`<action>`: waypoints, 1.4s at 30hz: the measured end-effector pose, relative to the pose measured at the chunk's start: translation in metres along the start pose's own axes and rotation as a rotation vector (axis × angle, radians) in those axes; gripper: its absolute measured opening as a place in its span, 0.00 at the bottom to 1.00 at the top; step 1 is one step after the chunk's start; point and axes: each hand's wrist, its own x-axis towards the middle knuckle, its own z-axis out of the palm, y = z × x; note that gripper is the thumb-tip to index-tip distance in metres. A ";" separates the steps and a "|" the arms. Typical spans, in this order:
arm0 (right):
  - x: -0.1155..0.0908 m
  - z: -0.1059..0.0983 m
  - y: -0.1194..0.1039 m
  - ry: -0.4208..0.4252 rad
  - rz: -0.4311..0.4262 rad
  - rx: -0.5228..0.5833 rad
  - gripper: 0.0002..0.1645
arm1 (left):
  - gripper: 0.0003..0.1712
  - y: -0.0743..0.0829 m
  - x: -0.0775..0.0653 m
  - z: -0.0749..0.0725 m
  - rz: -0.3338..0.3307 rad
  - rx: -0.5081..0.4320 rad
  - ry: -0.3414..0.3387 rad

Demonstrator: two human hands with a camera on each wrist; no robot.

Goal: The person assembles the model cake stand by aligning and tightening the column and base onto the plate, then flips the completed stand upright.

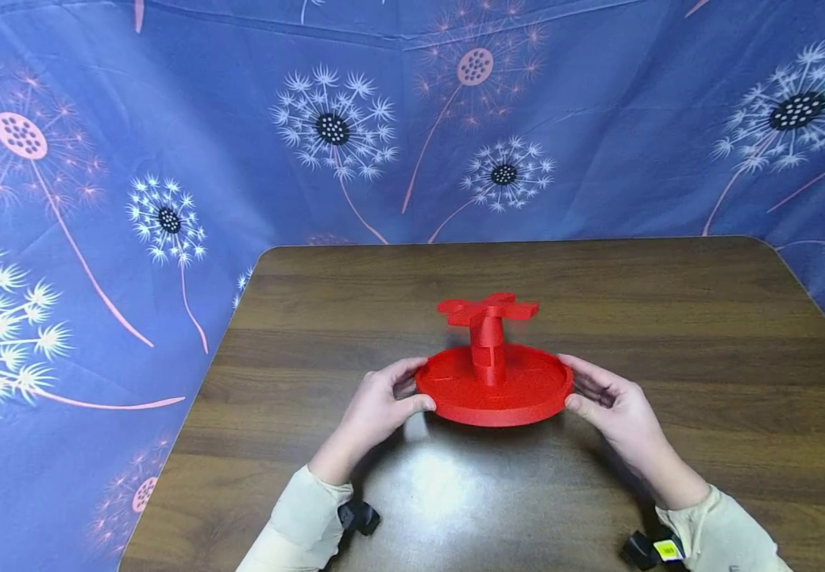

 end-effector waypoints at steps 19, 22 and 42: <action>0.004 0.034 -0.032 0.380 0.030 0.025 0.15 | 0.21 0.012 -0.004 0.019 0.400 0.320 0.584; 0.001 0.035 -0.035 0.376 -0.024 -0.231 0.20 | 0.19 0.014 -0.002 0.017 0.412 0.264 0.638; 0.017 0.034 -0.048 0.561 0.024 -0.090 0.13 | 0.17 0.023 -0.007 0.020 0.140 -0.201 0.523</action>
